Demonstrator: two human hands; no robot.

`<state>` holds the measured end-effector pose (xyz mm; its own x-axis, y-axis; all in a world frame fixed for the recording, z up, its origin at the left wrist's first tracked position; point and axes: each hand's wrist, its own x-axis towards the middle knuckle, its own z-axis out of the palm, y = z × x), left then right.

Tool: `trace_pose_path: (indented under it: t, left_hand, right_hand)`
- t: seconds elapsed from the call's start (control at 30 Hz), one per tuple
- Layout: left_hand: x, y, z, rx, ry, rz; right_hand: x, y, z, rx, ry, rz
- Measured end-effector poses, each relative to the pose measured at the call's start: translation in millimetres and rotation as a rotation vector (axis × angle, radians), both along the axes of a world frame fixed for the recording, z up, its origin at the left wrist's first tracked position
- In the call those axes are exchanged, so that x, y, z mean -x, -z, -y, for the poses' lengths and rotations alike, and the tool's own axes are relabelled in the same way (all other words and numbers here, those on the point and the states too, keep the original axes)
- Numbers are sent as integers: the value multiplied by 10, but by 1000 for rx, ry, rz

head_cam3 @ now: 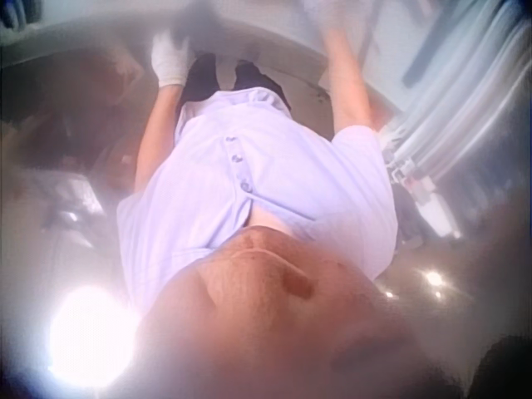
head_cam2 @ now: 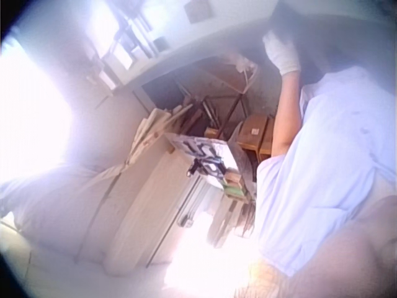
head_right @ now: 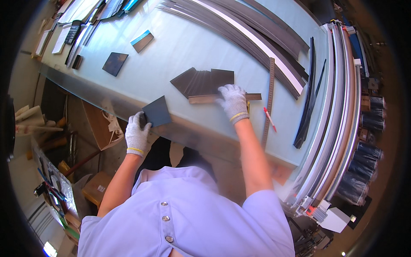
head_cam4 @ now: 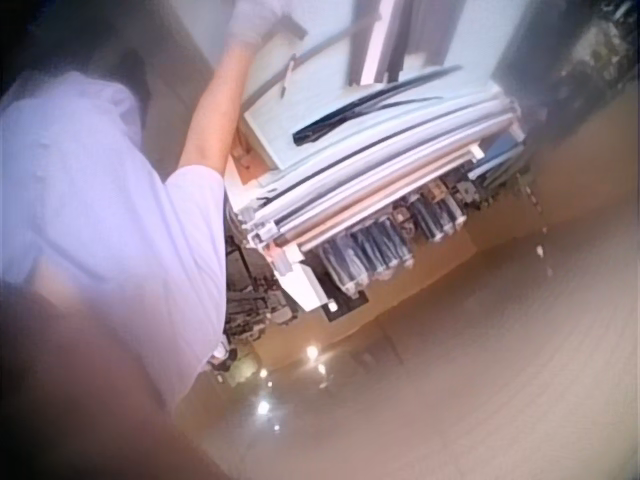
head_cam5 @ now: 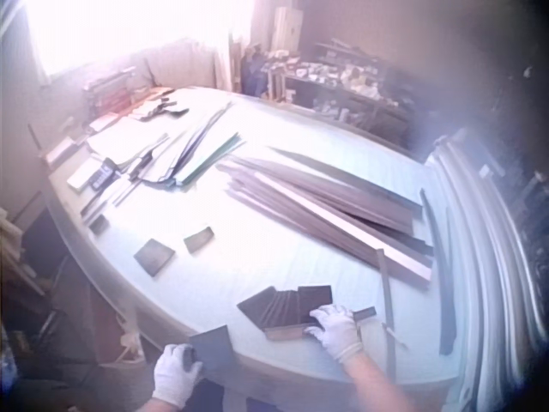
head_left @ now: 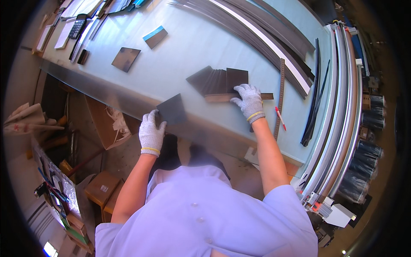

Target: The person measures and marks dark rectangular strips on a table using a ruler and pencil, then uses a utility knife to cut the strips, and finally sorts and stacks the cut pieces into cardboard boxes.

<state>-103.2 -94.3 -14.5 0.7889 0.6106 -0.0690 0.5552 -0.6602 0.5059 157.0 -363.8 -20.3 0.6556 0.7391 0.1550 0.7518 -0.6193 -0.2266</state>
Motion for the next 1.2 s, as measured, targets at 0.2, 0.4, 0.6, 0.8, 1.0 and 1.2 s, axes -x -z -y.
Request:
trace_pose_path:
  t: [0.2, 0.4, 0.6, 0.8, 1.0, 1.2]
  left_hand:
    - [-178, -48, -95, -135, 162, 0]
    - [-242, -23, -152, -179, 230, -101]
    - [-135, -20, 89, -46, 160, -122]
    - [148, -128, 359, 430, 58, -110]
    - [231, 41, 194, 458, -234, -279]
    - [-346, -315, 193, -103, 467, 0]
  right_hand:
    - [-99, 1, 48, 276, -121, 54]
    - [114, -689, 50, -76, -208, 210]
    - [328, -122, 1916, -633, 1041, -59]
    - [1013, 396, 2981, -99, 1513, -70]
    - [195, 147, 1382, -359, 617, 74]
    - [-404, 119, 42, 107, 347, -69]
